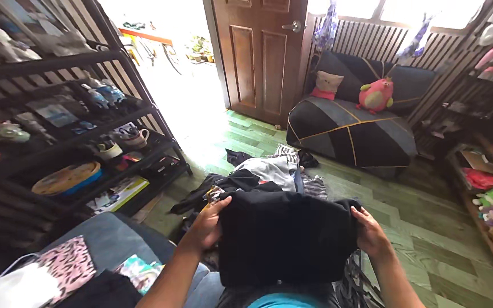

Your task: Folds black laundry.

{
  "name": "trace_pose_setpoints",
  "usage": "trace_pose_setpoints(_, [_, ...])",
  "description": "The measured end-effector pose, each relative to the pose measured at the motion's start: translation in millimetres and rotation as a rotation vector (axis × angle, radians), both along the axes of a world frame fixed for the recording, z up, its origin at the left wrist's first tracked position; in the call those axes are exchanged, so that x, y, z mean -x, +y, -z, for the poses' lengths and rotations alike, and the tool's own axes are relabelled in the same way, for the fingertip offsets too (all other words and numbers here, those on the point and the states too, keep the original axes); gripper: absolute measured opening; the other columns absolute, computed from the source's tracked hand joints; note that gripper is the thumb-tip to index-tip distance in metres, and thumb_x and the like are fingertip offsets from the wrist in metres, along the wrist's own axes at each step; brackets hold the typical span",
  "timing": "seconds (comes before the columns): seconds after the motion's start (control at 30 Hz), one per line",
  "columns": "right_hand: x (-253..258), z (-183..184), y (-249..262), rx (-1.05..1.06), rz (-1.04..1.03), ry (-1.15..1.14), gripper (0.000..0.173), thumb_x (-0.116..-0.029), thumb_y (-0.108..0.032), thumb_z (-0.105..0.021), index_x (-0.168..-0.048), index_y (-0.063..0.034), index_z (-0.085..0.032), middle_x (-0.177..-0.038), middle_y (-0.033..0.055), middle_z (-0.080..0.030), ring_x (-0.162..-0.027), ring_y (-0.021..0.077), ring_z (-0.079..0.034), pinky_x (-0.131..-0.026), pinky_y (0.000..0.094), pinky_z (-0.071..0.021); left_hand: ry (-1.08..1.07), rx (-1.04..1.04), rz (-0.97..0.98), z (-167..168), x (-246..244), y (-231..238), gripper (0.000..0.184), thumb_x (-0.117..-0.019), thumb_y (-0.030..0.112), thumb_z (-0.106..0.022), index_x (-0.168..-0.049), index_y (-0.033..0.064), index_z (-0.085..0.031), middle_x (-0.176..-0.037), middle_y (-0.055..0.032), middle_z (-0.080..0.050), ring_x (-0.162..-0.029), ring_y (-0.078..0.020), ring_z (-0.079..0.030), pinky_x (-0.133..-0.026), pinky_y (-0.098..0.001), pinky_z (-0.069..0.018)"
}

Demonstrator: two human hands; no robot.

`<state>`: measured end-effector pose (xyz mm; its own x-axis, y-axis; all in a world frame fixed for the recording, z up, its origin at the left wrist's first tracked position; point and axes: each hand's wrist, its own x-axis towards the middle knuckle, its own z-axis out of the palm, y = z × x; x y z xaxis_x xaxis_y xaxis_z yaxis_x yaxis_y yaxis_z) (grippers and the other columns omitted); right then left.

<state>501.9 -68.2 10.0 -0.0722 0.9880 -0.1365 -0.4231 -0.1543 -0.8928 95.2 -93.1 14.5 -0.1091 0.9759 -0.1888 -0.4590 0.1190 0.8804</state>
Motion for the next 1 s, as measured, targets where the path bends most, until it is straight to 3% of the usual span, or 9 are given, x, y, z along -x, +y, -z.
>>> trace_pose_setpoints(0.17, [-5.5,-14.0,72.2,-0.014,0.288,-0.622,0.031,-0.0971,-0.007,-0.065,-0.125,0.0036,-0.056,-0.104,0.0151,-0.063,-0.088,0.0191,-0.063,-0.078,0.0382,-0.0551,0.381,0.133,-0.321,-13.7,10.4,72.8,0.047,-0.1019,0.007,-0.059,-0.146,0.0002,-0.042,-0.134,-0.0196,-0.056,-0.111,-0.0222,-0.060,-0.091,-0.0426,-0.0526])
trace_pose_setpoints(0.33, [9.7,-102.6,63.5,-0.872,0.807,-0.810,0.029,-0.1068,-0.013,-0.047,-0.125,0.0066,-0.059,-0.117,0.0137,-0.066,-0.107,0.0112,-0.062,-0.096,0.0301,-0.0511,0.674,-0.717,-0.720,-100.4,-23.7,54.4,0.049,-0.1054,0.015,-0.052,-0.151,0.0012,-0.039,-0.134,-0.0085,-0.060,-0.112,-0.0065,-0.062,-0.099,-0.0272,-0.0517])
trace_pose_setpoints(0.4, [6.5,-92.1,53.3,-1.034,0.903,-1.048,0.035,-0.1087,-0.011,-0.039,-0.130,0.0084,-0.059,-0.126,0.0247,-0.062,-0.121,0.0276,-0.059,-0.107,0.0426,-0.0456,1.111,-0.880,-0.799,-78.2,-19.5,43.3,0.043,-0.1093,0.020,-0.046,-0.139,-0.0102,-0.051,-0.130,-0.0209,-0.064,-0.116,-0.0186,-0.065,-0.103,-0.0359,-0.0513])
trace_pose_setpoints(0.47, [-3.9,-29.6,56.5,-0.911,0.713,-1.426,0.029,-0.0978,-0.001,-0.048,-0.116,0.0067,-0.069,-0.114,0.0327,-0.064,-0.114,0.0476,-0.059,-0.102,0.0622,-0.0434,1.497,-0.593,-0.470,-12.5,-0.8,43.7,0.036,-0.1039,0.014,-0.050,-0.120,-0.0141,-0.065,-0.107,-0.0300,-0.071,-0.101,-0.0400,-0.071,-0.092,-0.0552,-0.0550])
trace_pose_setpoints(0.57, [-7.9,43.6,51.7,-0.056,-0.302,-1.776,0.032,-0.0924,-0.008,-0.059,-0.119,-0.0158,-0.075,-0.129,0.0230,-0.064,-0.134,0.0490,-0.047,-0.104,0.0722,-0.0372,1.539,0.258,0.340,64.4,34.8,75.5,0.037,-0.1069,0.014,-0.045,-0.134,-0.0053,-0.060,-0.138,-0.0305,-0.057,-0.135,-0.0450,-0.051,-0.114,-0.0602,-0.0376])
trace_pose_setpoints(0.63, [0.5,75.4,55.5,0.158,-0.686,-1.698,0.037,-0.0959,-0.010,-0.056,-0.128,-0.0179,-0.072,-0.136,0.0195,-0.063,-0.134,0.0440,-0.050,-0.105,0.0668,-0.0424,1.368,0.258,0.229,89.2,36.6,81.8,0.038,-0.1088,0.012,-0.039,-0.138,0.0013,-0.061,-0.144,-0.0238,-0.057,-0.138,-0.0384,-0.051,-0.117,-0.0558,-0.0356])
trace_pose_setpoints(0.73, [2.9,81.1,59.2,-0.037,-0.653,-1.475,0.035,-0.0972,-0.013,-0.059,-0.131,-0.0047,-0.066,-0.129,0.0240,-0.065,-0.125,0.0414,-0.059,-0.106,0.0617,-0.0447,0.971,-0.216,0.027,58.9,-9.7,78.0,0.037,-0.1078,0.008,-0.039,-0.136,-0.0033,-0.060,-0.142,-0.0182,-0.060,-0.135,-0.0243,-0.055,-0.117,-0.0400,-0.0398])
trace_pose_setpoints(0.9, [20.7,-15.6,64.2,-0.289,-0.271,-0.744,0.127,-0.0671,-0.029,-0.089,-0.165,-0.0123,-0.010,-0.163,0.0200,-0.027,-0.145,0.0308,-0.039,-0.110,0.0500,-0.0466,0.734,-0.891,0.763,-51.8,-113.5,48.3,0.044,-0.1040,0.001,-0.044,-0.147,0.0052,-0.054,-0.145,-0.0094,-0.060,-0.129,-0.0129,-0.059,-0.111,-0.0346,-0.0475])
trace_pose_setpoints(1.0, [16.7,-43.4,74.4,-0.659,-0.422,-0.440,0.055,-0.0909,-0.037,-0.071,-0.129,0.0009,-0.060,-0.138,0.0107,-0.060,-0.131,0.0182,-0.055,-0.110,0.0379,-0.0464,0.937,-0.989,0.628,-65.9,-130.5,47.2,0.048,-0.1037,0.005,-0.049,-0.151,0.0075,-0.046,-0.121,-0.0125,-0.070,-0.107,-0.0174,-0.069,-0.097,-0.0392,-0.0560])
